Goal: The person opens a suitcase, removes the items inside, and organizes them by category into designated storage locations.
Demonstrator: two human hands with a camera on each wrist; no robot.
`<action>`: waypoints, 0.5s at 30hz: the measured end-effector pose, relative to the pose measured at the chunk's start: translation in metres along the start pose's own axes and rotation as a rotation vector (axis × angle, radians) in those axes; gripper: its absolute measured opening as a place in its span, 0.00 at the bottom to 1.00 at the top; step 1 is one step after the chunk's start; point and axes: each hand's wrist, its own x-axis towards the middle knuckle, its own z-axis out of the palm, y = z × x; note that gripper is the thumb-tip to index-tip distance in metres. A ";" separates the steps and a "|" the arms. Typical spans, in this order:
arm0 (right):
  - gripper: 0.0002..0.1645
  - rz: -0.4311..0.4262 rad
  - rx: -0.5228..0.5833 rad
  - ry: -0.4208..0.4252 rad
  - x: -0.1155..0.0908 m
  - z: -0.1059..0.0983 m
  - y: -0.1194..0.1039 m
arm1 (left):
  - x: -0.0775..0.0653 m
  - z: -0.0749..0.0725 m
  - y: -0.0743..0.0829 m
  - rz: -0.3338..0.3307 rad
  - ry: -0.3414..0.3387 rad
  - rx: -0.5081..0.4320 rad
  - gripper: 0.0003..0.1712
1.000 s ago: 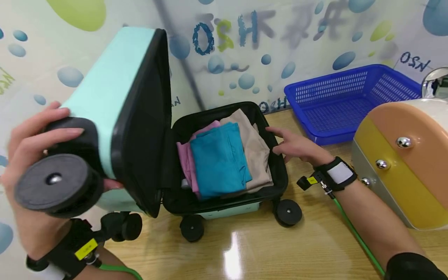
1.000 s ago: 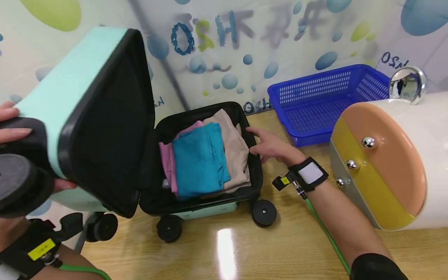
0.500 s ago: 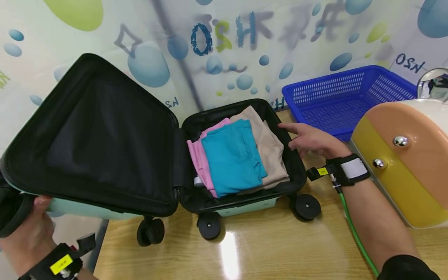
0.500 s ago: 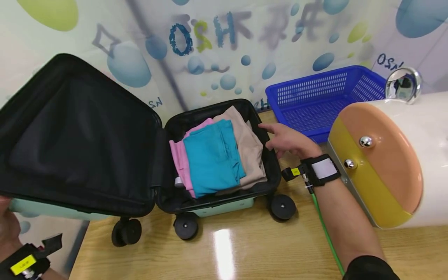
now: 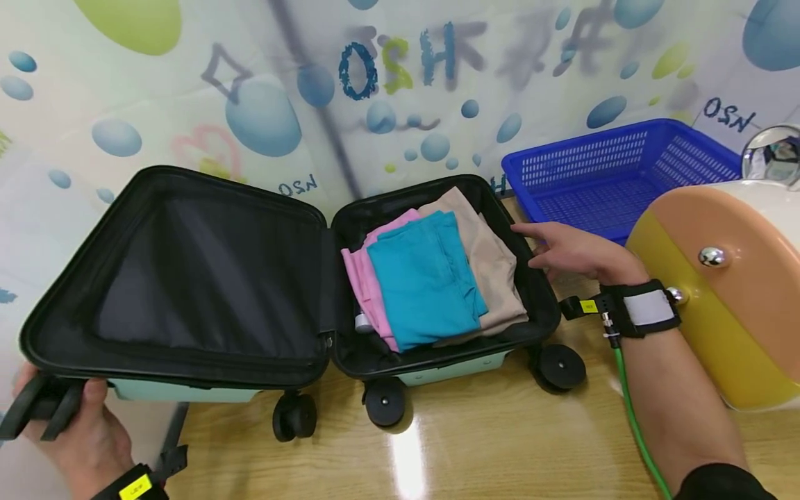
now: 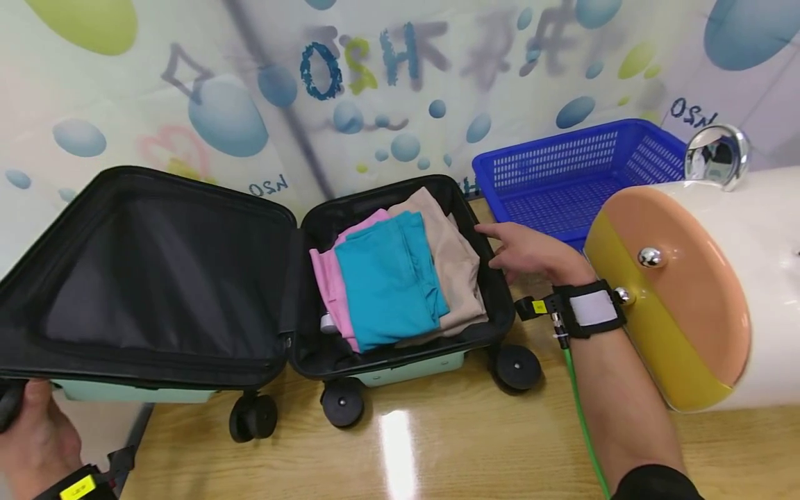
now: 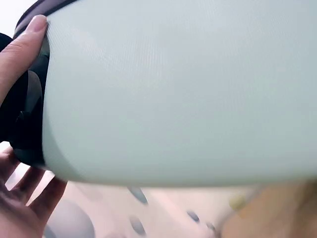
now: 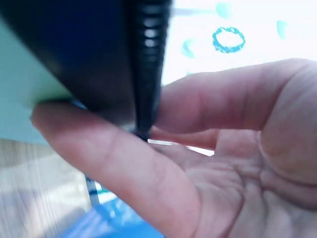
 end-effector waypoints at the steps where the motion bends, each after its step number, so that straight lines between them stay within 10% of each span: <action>1: 0.43 -0.001 0.000 0.000 -0.001 0.000 0.001 | -0.002 -0.004 -0.003 -0.009 0.008 -0.010 0.32; 10: 0.43 0.001 -0.010 -0.019 -0.010 -0.006 0.004 | -0.026 -0.027 -0.020 -0.061 0.090 -0.020 0.36; 15: 0.42 -0.014 -0.048 -0.010 -0.012 -0.007 0.006 | -0.040 -0.037 -0.021 -0.197 0.202 0.132 0.41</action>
